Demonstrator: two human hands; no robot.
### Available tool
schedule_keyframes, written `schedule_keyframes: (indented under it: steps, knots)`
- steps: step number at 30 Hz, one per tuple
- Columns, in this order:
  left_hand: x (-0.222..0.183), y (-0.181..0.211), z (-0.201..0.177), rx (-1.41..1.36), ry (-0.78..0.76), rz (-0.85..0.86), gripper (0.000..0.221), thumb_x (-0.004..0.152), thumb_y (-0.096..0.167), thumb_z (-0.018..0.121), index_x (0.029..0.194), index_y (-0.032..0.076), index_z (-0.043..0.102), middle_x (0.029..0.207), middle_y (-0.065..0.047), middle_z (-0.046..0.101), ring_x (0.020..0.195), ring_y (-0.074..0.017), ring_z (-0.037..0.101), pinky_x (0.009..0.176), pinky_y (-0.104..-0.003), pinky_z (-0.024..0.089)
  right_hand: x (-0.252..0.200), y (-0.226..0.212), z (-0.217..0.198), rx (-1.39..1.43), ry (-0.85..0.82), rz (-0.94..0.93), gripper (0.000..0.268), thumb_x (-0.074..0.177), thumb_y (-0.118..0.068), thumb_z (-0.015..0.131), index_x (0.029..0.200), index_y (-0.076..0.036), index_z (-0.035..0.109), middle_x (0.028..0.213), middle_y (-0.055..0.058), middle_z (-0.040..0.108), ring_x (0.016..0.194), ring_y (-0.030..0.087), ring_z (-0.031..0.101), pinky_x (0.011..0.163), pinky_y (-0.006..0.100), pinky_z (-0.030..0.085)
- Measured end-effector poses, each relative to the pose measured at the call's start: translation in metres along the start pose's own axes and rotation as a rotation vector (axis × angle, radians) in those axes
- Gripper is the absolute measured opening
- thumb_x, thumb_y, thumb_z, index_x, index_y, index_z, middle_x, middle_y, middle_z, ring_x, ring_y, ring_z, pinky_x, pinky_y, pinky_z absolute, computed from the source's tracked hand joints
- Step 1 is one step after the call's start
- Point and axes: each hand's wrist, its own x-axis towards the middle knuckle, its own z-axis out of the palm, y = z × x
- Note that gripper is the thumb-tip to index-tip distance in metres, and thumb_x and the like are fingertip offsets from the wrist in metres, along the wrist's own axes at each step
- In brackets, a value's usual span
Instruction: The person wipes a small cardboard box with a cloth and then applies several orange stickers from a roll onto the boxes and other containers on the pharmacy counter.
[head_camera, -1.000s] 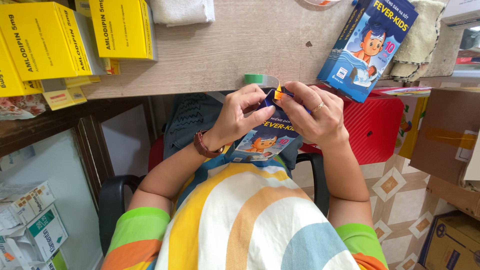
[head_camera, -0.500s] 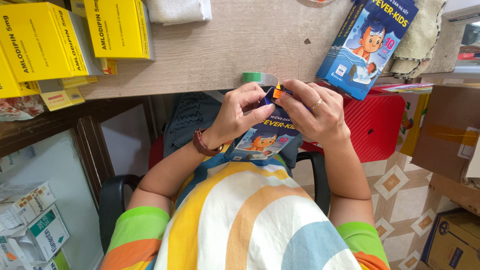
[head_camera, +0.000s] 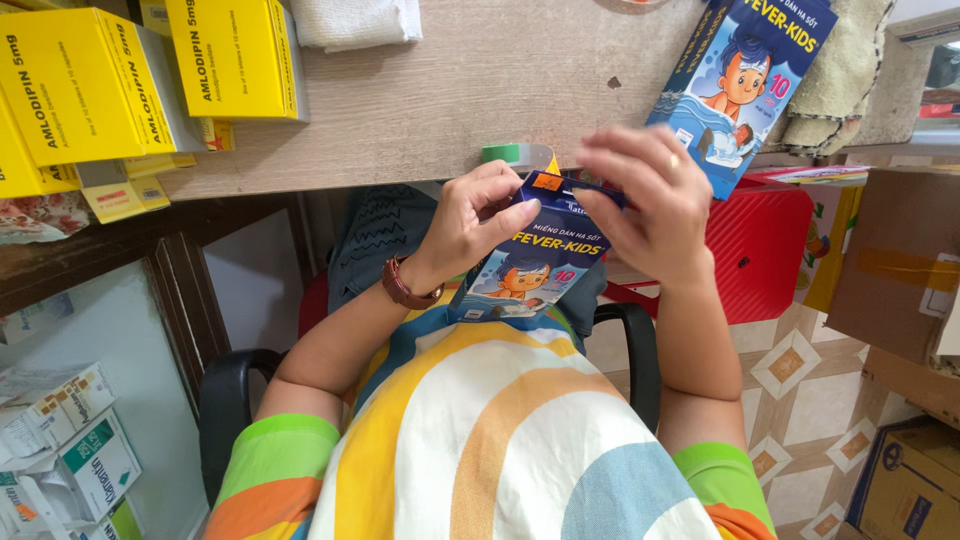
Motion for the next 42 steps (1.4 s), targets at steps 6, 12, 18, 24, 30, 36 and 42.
schedule_keyframes:
  steps: [6,12,18,24,30,36,42]
  knots:
    - [0.001,0.003,0.002,0.070,-0.035,0.039,0.023,0.099,0.020,0.069,0.100,-0.003,0.069,0.091,-0.001,0.057,0.078,-0.0044,0.054,0.068,-0.021,0.046,0.011,0.011,0.014,0.088,-0.212,0.128,0.016,0.094,-0.014,0.080,0.094,-0.003,0.069,0.108,0.010,0.071,0.098,0.029,0.065,0.085,0.038,0.053]
    - [0.004,0.004,-0.001,0.073,-0.085,-0.022,0.024,0.096,0.020,0.074,0.103,-0.003,0.071,0.095,-0.001,0.060,0.077,-0.0061,0.053,0.066,-0.022,0.046,0.003,0.016,0.019,0.064,-0.156,0.189,0.021,0.096,-0.018,0.081,0.106,-0.005,0.068,0.118,0.012,0.068,0.107,0.029,0.064,0.090,0.037,0.052]
    - [0.003,-0.004,-0.008,-0.215,0.025,-0.149,0.022,0.100,0.019,0.068,0.106,-0.001,0.071,0.104,0.001,0.066,0.092,-0.0067,0.065,0.083,-0.023,0.055,-0.068,0.011,0.019,0.645,0.266,0.495,0.062,0.106,-0.005,0.067,0.159,-0.005,0.033,0.150,0.017,0.055,0.133,0.023,0.056,0.111,0.035,0.051]
    - [0.017,-0.001,-0.003,-0.196,0.172,-0.103,0.024,0.104,0.021,0.070,0.110,-0.002,0.073,0.101,0.001,0.063,0.092,-0.0053,0.057,0.083,-0.021,0.048,-0.120,-0.014,0.089,0.927,0.170,0.636,0.095,0.096,-0.002,0.066,0.166,-0.005,0.002,0.158,0.018,0.042,0.144,0.027,0.045,0.121,0.039,0.038]
    - [0.062,0.037,-0.003,-0.040,0.122,0.167,0.045,0.109,0.037,0.063,0.135,0.000,0.065,0.121,0.002,0.063,0.114,-0.0045,0.059,0.101,-0.019,0.048,-0.115,0.009,0.063,0.457,0.494,0.522,0.083,0.095,-0.011,0.066,0.166,-0.002,0.025,0.167,0.013,0.030,0.155,0.025,0.031,0.136,0.039,0.024]
    - [0.084,0.061,-0.026,0.095,0.294,0.318,0.034,0.109,0.026,0.066,0.135,0.002,0.068,0.119,-0.001,0.065,0.103,-0.0074,0.060,0.093,-0.019,0.050,-0.100,0.089,-0.011,0.679,0.858,0.692,0.069,0.107,-0.007,0.066,0.164,0.002,0.028,0.157,0.018,0.052,0.141,0.023,0.056,0.124,0.035,0.046]
    - [0.116,0.039,-0.052,0.219,0.252,0.255,0.030,0.109,0.006,0.063,0.139,0.003,0.070,0.118,0.002,0.060,0.090,-0.0050,0.051,0.080,-0.022,0.045,-0.097,0.123,-0.029,0.514,0.660,0.748,0.062,0.106,-0.005,0.066,0.161,0.001,0.038,0.152,0.017,0.058,0.124,0.017,0.066,0.104,0.030,0.058]
